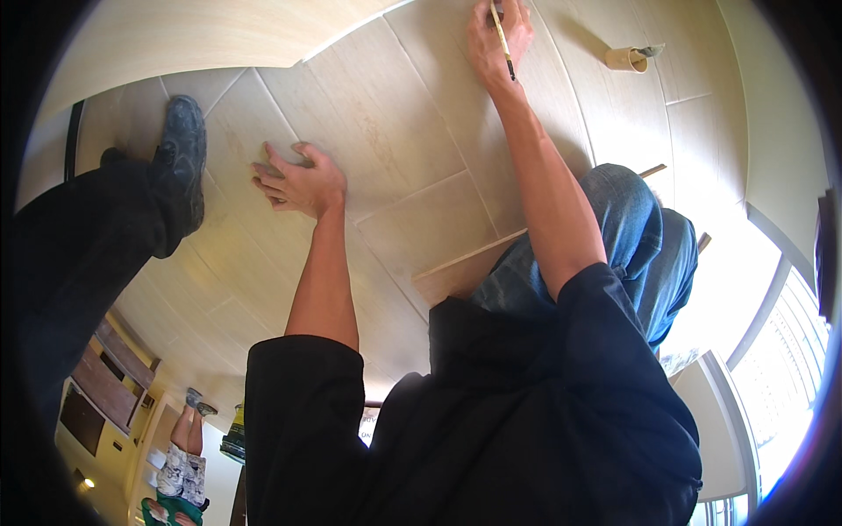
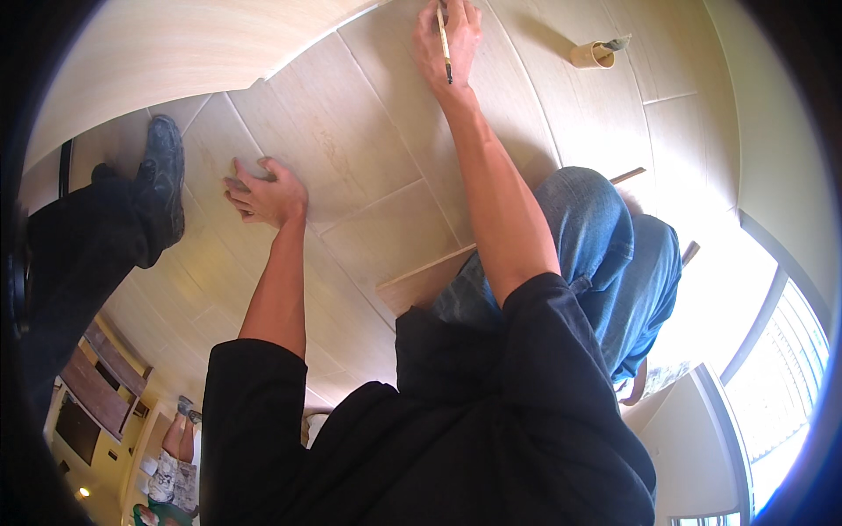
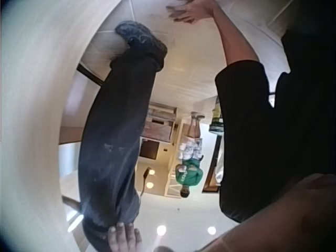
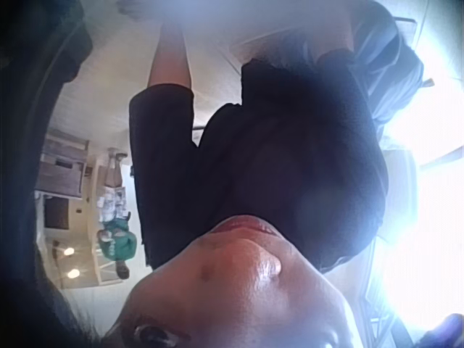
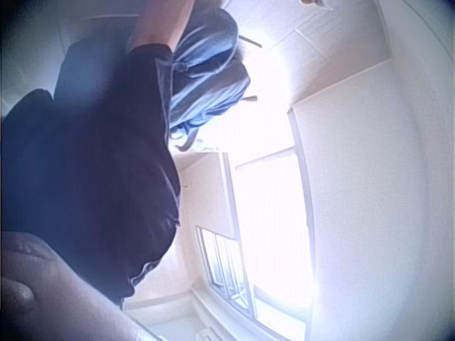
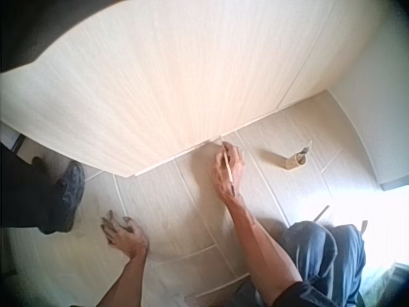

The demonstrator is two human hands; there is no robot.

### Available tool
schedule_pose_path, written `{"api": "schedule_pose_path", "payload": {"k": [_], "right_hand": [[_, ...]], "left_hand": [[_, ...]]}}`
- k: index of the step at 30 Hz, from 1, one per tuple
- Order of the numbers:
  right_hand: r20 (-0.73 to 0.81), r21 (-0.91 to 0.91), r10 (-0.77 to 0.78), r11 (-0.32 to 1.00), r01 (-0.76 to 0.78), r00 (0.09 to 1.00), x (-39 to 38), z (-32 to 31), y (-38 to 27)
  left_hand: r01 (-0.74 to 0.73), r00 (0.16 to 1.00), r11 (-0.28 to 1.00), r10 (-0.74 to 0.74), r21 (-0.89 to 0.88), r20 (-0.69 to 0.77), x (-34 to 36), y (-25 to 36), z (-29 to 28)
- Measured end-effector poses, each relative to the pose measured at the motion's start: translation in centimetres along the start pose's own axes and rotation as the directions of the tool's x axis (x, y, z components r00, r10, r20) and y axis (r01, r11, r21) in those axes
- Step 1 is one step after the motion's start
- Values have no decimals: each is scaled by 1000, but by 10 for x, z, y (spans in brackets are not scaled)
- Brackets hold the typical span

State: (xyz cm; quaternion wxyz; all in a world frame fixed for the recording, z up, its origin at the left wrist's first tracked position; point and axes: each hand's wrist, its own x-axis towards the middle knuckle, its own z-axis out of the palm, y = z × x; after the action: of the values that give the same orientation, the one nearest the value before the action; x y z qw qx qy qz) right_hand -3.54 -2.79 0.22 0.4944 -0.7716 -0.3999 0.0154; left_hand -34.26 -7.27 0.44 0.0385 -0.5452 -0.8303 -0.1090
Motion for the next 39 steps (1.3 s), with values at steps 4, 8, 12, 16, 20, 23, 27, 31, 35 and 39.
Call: {"api": "schedule_pose_path", "payload": {"k": [4, 8, 12, 16, 20, 23, 27, 31, 35, 39], "right_hand": [[56, 4, 60, 998, -60, 997, -1, 0, -2], [35, 47, 110, 993, -111, 993, 0, 0, -3], [5, 24, 98, 995, -98, 995, 0, 1, -3], [134, 74, 42, 996, -52, 990, -1, 0, -2], [59, 111, 120, 986, -126, 991, -2, 2, -4], [6, 44, 93, 995, -93, 996, -1, 2, -6], [106, 49, 41, 998, -47, 994, -1, -2, -6], [110, 125, 57, 990, -70, 992, -1, -2, -5], [22, 40, 102, 994, -103, 995, 0, 3, -6], [-11, 13, 88, 996, -88, 996, 1, 3, -7]], "left_hand": [[13, 999, 1000, -12, -25, 48, 0, 1, -2], [-1, 1000, 1000, 1, 16, -10, 0, 0, 1], [-1, 1000, 1000, 1, 11, -13, -1, -1, 3], [1, 1000, 1000, -1, 5, -3, -1, -1, 2], [1, 1000, 1000, -1, 9, 2, -1, 0, 1], [6, 1000, 1000, -6, 6, 8, -1, 0, 1], [-8, 1000, 1000, 8, 1, -8, -1, -2, 2], [-9, 1000, 1000, 9, 16, -20, 0, -2, 3], [-8, 1000, 1000, 9, 27, -23, -1, -2, 5], [-10, 1000, 1000, 11, 29, -29, -1, -2, 4]]}}
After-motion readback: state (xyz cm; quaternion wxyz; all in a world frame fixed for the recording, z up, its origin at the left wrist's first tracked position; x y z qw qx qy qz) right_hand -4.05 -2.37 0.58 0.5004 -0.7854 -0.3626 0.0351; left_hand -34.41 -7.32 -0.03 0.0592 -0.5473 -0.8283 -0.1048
